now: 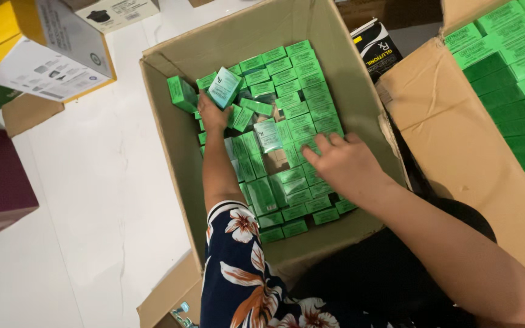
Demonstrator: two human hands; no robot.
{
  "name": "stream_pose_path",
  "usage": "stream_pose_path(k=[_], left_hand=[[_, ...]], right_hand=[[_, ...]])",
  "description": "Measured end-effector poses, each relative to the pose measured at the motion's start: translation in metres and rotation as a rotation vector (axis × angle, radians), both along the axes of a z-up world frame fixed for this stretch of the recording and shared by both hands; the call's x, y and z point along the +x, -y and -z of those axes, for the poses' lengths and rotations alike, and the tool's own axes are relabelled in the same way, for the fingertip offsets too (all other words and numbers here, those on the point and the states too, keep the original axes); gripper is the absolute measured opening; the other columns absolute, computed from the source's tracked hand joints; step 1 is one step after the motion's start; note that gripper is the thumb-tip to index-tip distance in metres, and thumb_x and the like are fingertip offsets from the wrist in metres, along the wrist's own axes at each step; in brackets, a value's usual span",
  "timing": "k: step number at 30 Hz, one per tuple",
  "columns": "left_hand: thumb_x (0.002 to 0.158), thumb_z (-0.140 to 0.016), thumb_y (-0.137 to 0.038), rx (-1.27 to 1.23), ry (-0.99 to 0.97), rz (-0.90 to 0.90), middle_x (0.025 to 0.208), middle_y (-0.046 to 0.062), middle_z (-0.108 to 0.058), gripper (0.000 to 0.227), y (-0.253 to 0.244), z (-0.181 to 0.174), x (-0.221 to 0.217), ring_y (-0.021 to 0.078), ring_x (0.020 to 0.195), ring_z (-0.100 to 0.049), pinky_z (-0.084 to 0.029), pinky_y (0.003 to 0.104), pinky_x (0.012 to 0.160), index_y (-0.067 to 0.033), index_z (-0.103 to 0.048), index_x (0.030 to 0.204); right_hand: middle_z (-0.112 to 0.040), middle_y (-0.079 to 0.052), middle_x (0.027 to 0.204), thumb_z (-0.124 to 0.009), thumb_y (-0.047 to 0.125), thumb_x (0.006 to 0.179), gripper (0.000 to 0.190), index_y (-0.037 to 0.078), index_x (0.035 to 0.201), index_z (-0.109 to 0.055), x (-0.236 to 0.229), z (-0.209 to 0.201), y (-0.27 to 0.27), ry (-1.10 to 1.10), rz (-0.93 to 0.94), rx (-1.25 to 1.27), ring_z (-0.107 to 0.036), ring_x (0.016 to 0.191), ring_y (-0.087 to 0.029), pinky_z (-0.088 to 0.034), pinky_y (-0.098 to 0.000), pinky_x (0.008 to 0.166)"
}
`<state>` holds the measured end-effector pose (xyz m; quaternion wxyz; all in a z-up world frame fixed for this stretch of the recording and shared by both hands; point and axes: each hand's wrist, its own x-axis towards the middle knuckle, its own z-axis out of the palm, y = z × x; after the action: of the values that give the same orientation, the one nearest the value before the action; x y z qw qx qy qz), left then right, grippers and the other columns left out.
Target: The person transfers small green boxes from a lower cardboard box to a larger upper box, arranging them in neat rows. The person handles the boxes by hand, picking them up and placing them upright in the larger container.
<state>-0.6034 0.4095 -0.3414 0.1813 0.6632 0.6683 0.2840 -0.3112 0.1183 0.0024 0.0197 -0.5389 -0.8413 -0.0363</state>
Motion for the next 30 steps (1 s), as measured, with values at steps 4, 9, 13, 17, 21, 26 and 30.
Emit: stream_pose_path(k=[4, 9, 13, 17, 21, 26, 30], left_hand=[[0.061, -0.093, -0.010, -0.007, 0.076, 0.068, 0.139, 0.019, -0.051, 0.091, 0.010, -0.036, 0.014, 0.0405, 0.130, -0.052, -0.043, 0.044, 0.113, -0.0056, -0.047, 0.139], [0.058, -0.089, 0.002, 0.056, 0.160, 0.672, 0.136, 0.016, -0.054, 0.088, 0.045, -0.159, 0.053, 0.0374, 0.131, -0.053, -0.044, 0.044, 0.114, -0.0070, -0.049, 0.136], [0.059, -0.082, 0.010, -0.127, 0.100, 1.185, 0.151, 0.012, -0.045, 0.095, 0.112, -0.253, 0.091, 0.0334, 0.145, -0.044, -0.039, 0.043, 0.123, -0.0143, -0.048, 0.145], [0.072, -0.079, 0.002, -0.173, 0.074, 1.346, 0.165, 0.012, -0.038, 0.102, 0.148, -0.273, 0.098, 0.0306, 0.155, -0.039, -0.034, 0.046, 0.128, -0.0177, -0.035, 0.162], [0.077, -0.092, -0.034, -0.088, 0.334, 0.818, 0.167, 0.027, -0.016, 0.114, 0.078, -0.191, 0.063, 0.0437, 0.154, -0.017, -0.022, 0.056, 0.123, -0.0055, -0.021, 0.162], [0.082, -0.086, -0.041, 0.222, -0.408, -0.116, 0.162, 0.030, -0.027, 0.093, -0.001, -0.085, -0.026, 0.0471, 0.147, -0.030, -0.027, 0.054, 0.119, 0.0035, -0.040, 0.150], [0.079, -0.082, -0.036, 0.052, -0.543, -0.033, 0.152, 0.034, -0.031, 0.065, -0.001, -0.051, -0.034, 0.0483, 0.140, -0.031, -0.030, 0.052, 0.115, -0.0039, -0.056, 0.128]], right_hand=[[-0.065, -0.006, 0.110, -0.080, 0.033, 0.073, 0.056, 0.018, 0.124, -0.063, 0.000, 0.001, -0.008, 0.009, 0.024, -0.051, -0.066, 0.101, -0.024, -0.054, -0.0397, 0.079], [-0.039, -0.016, 0.154, -0.074, 0.049, 0.076, 0.091, 0.027, 0.155, -0.035, 0.015, 0.001, -0.040, 0.133, 0.148, -0.193, -0.046, 0.133, -0.039, -0.049, -0.0558, 0.095], [-0.041, -0.026, 0.151, -0.072, 0.057, 0.078, 0.098, 0.011, 0.155, -0.032, 0.034, 0.016, -0.040, -0.189, 0.135, -0.006, -0.044, 0.134, -0.045, -0.045, -0.0580, 0.101], [-0.066, -0.027, 0.121, -0.075, 0.056, 0.082, 0.087, 0.004, 0.143, -0.042, 0.046, 0.031, -0.042, -0.652, 0.279, -0.539, -0.064, 0.115, -0.043, -0.052, -0.0507, 0.094], [-0.071, -0.025, 0.089, -0.077, 0.049, 0.079, 0.084, 0.004, 0.141, -0.042, 0.051, 0.017, -0.039, -0.665, 0.504, -0.541, -0.072, 0.088, -0.042, -0.054, -0.0505, 0.079], [-0.070, -0.027, 0.102, -0.081, 0.039, 0.083, 0.082, -0.002, 0.142, -0.043, 0.055, 0.010, -0.033, -0.885, 0.215, -0.090, -0.068, 0.094, -0.047, -0.053, -0.0503, 0.076], [-0.071, -0.026, 0.097, -0.082, 0.046, 0.079, 0.079, 0.005, 0.135, -0.045, 0.047, 0.003, -0.034, -0.716, 0.446, -0.368, -0.069, 0.094, -0.045, -0.052, -0.0519, 0.080]])
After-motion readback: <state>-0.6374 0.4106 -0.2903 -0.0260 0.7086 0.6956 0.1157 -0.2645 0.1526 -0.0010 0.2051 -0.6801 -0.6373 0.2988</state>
